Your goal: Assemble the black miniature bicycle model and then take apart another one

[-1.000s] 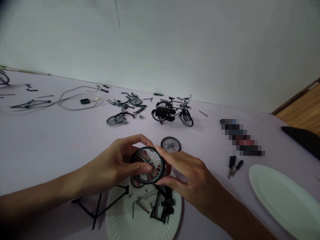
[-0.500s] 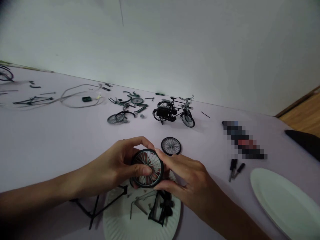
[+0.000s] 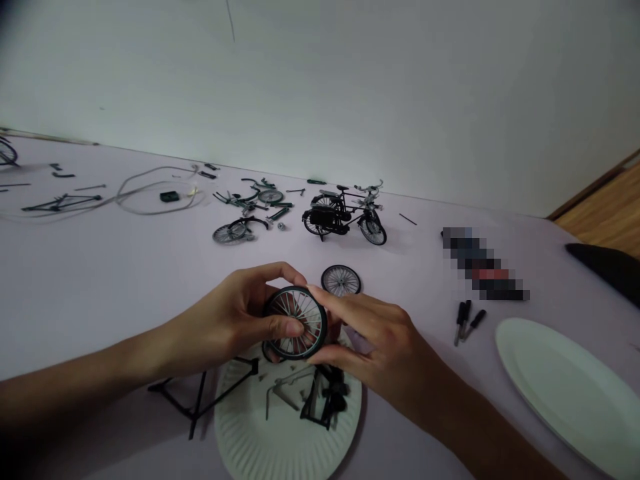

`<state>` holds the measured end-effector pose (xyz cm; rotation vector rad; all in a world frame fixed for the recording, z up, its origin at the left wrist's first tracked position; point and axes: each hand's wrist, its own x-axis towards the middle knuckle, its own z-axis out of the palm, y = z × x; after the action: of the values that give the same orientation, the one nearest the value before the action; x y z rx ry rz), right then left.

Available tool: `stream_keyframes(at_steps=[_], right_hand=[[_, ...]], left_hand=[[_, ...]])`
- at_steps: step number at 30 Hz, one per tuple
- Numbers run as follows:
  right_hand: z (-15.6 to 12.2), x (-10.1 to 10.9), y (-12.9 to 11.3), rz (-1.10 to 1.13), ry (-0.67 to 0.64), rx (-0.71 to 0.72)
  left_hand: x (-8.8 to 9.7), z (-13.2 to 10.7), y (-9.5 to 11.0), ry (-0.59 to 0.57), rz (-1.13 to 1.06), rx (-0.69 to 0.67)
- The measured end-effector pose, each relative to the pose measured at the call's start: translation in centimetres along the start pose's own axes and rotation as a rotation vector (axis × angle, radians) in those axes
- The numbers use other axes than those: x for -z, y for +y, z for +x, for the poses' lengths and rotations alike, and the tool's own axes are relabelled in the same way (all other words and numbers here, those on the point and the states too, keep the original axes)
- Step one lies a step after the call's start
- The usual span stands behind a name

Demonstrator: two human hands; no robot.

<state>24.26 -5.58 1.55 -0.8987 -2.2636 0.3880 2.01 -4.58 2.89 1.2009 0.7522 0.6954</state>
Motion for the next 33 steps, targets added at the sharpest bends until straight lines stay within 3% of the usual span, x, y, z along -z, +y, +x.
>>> stream_keyframes(at_steps=[8, 13, 19, 23, 26, 33], right_hand=[[-0.2, -0.6, 0.5, 0.040, 0.016, 0.054], [-0.1, -0.3, 0.0, 0.084, -0.099, 0.030], [-0.2, -0.1, -0.1, 0.147, -0.126, -0.091], [-0.3, 0.0, 0.4, 0.151, -0.041, -0.123], [-0.3, 0.2, 0.5, 0.149, -0.065, -0.184], [0.0, 0.8, 0.0, 0.233, -0.137, -0.235]], left_hand=[[-0.2, -0.2, -0.2, 0.050, 0.074, 0.007], [-0.7, -0.3, 0.0, -0.010, 0.092, -0.006], [-0.2, -0.2, 0.3, -0.123, 0.070, 0.036], [0.9, 0.0, 0.4, -0.119, 0.137, 0.082], [1.2, 0.1, 0.5, -0.126, 0.158, 0.112], [0.1, -0.3, 0.6, -0.120, 0.189, 0.057]])
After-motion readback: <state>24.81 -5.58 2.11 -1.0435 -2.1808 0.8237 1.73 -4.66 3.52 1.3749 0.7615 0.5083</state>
